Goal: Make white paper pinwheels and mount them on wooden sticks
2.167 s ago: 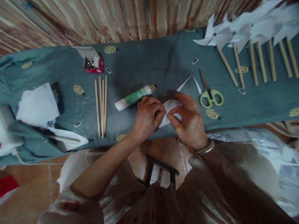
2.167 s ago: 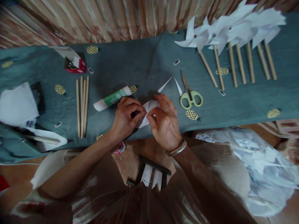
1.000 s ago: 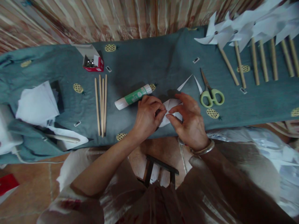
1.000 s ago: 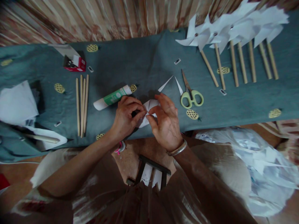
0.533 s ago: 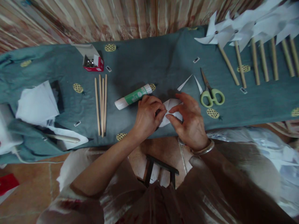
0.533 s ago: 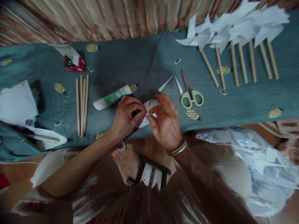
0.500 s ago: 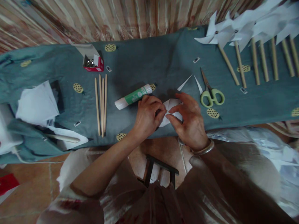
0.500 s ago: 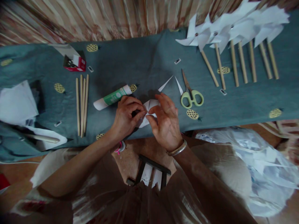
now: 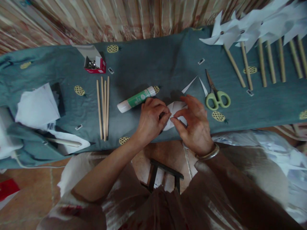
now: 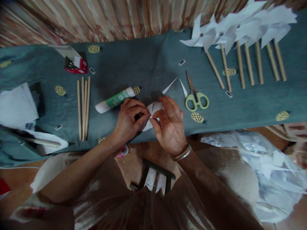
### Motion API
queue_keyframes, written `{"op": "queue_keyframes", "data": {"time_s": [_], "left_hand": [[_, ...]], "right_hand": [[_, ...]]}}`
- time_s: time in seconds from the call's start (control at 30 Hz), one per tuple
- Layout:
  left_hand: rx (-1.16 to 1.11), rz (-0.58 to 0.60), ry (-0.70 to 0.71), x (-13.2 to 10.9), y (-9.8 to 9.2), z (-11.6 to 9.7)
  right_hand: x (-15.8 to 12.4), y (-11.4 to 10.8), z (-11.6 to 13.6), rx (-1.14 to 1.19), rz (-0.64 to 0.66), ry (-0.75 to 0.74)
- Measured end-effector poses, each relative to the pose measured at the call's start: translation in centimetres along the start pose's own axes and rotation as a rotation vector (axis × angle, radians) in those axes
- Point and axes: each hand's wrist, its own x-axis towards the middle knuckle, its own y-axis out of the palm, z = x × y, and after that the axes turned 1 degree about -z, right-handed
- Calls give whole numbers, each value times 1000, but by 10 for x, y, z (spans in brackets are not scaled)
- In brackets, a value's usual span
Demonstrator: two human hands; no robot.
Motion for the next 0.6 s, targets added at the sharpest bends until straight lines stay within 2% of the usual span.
{"op": "queue_keyframes", "data": {"time_s": [0.2, 0.43, 0.6], "left_hand": [[-5, -9, 4, 0, 1, 0], [10, 5, 5, 0, 0, 0], [11, -2, 2, 0, 0, 0]], "right_hand": [[1, 0, 1, -22, -9, -26], [3, 0, 4, -45, 28, 17], [4, 2, 4, -39, -17, 17]]}}
